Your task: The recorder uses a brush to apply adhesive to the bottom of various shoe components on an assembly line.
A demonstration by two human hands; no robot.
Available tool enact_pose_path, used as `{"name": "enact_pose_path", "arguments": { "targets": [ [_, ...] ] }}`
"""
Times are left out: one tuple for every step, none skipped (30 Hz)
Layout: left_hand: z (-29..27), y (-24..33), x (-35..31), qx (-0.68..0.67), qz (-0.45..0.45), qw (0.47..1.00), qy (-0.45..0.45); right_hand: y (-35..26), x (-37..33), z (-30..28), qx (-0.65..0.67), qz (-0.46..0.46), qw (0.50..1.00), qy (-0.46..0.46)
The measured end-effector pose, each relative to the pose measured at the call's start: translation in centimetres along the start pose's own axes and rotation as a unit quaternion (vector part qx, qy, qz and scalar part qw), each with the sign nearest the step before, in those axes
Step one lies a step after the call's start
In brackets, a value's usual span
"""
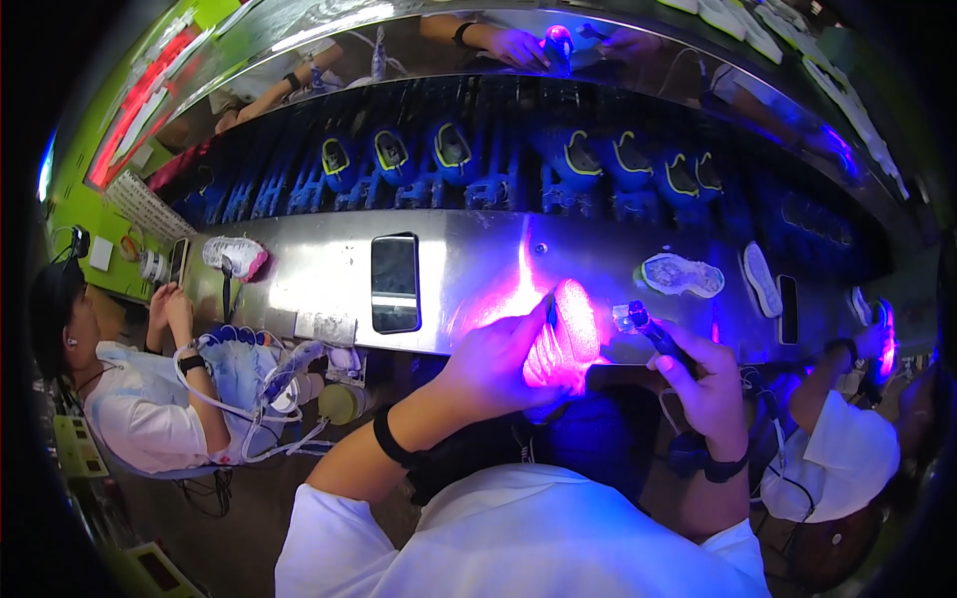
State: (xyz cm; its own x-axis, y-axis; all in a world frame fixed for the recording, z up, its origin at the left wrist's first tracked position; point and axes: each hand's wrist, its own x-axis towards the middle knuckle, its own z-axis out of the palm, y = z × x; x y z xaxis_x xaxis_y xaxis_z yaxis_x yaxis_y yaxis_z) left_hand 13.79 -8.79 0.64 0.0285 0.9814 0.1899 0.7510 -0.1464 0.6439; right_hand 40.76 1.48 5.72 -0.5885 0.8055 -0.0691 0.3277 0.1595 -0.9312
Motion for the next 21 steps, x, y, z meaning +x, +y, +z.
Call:
{"name": "enact_pose_path", "arguments": {
  "targets": [
    [-0.2,0.4,-0.3,-0.051,0.025,0.998,-0.016,-0.9,-0.1,-0.2,-0.016,0.004,1.0,-0.01],
    [-0.3,0.8,-0.6,-0.102,0.048,0.993,-0.033,-1.5,-0.2,-0.3,-0.032,0.007,0.999,-0.02],
    [-0.1,1.1,-1.2,-0.128,0.051,0.99,-0.033,-1.7,-0.5,-0.2,-0.032,0.006,0.999,-0.017],
    [0.0,1.4,-1.4,-0.127,0.054,0.99,-0.032,-1.8,-0.7,-0.1,-0.022,-0.007,0.999,-0.03],
    [0.1,1.7,-1.6,-0.132,0.065,0.988,-0.043,-1.8,-0.9,0.0,-0.012,-0.02,0.999,-0.043],
    [0.1,1.9,-1.8,-0.136,0.074,0.987,-0.053,-1.3,-1.1,0.1,-0.011,-0.022,0.999,-0.043],
    [-0.3,2.3,-2.0,-0.146,0.058,0.984,-0.078,-0.6,-1.5,0.2,-0.005,-0.052,0.997,-0.048],
    [-0.4,2.5,-2.0,-0.144,0.058,0.985,-0.077,-0.1,-1.9,0.1,0.002,-0.081,0.995,-0.053],
    [-0.4,2.7,-1.8,-0.145,0.04,0.984,-0.094,-0.1,-2.1,0.0,0.002,-0.082,0.995,-0.053],
    [-0.4,2.8,-1.6,-0.146,0.021,0.983,-0.111,0.0,-2.2,-0.1,0.032,-0.041,0.998,-0.046],
    [-0.4,2.8,-1.3,-0.145,0.021,0.983,-0.11,0.0,-2.3,-0.4,0.062,0.001,0.997,-0.038],
    [-0.5,3.0,-1.1,-0.17,0.011,0.979,-0.114,0.2,-2.4,-0.7,0.065,0.001,0.997,-0.038],
    [-0.5,3.1,-0.9,-0.196,0.001,0.974,-0.117,0.5,-2.5,-1.1,0.051,0.0,0.998,-0.046],
    [-0.4,3.2,-0.7,-0.194,-0.001,0.974,-0.119,0.8,-2.5,-1.5,0.036,-0.001,0.998,-0.054],
    [-0.2,3.3,-0.5,-0.225,-0.009,0.967,-0.122,1.3,-2.7,-2.0,0.038,0.0,0.998,-0.054],
    [0.1,3.5,-0.2,-0.257,-0.017,0.958,-0.124,1.8,-2.8,-2.4,0.026,0.005,0.998,-0.059],
    [0.3,3.6,0.0,-0.257,-0.019,0.958,-0.125,2.3,-2.9,-2.7,0.015,0.009,0.998,-0.064],
    [0.4,3.8,0.2,-0.246,-0.054,0.96,-0.123,2.7,-2.7,-2.9,0.016,0.011,0.998,-0.064],
    [0.6,3.9,0.4,-0.235,-0.088,0.961,-0.12,2.9,-2.4,-3.1,0.001,-0.002,0.998,-0.059],
    [0.8,3.9,0.9,-0.235,-0.09,0.96,-0.122,3.2,-2.1,-3.1,-0.015,-0.014,0.998,-0.054],
    [0.9,3.8,1.5,-0.276,-0.129,0.939,-0.159,3.6,-1.9,-3.1,-0.014,-0.013,0.998,-0.054]
  ]
}}
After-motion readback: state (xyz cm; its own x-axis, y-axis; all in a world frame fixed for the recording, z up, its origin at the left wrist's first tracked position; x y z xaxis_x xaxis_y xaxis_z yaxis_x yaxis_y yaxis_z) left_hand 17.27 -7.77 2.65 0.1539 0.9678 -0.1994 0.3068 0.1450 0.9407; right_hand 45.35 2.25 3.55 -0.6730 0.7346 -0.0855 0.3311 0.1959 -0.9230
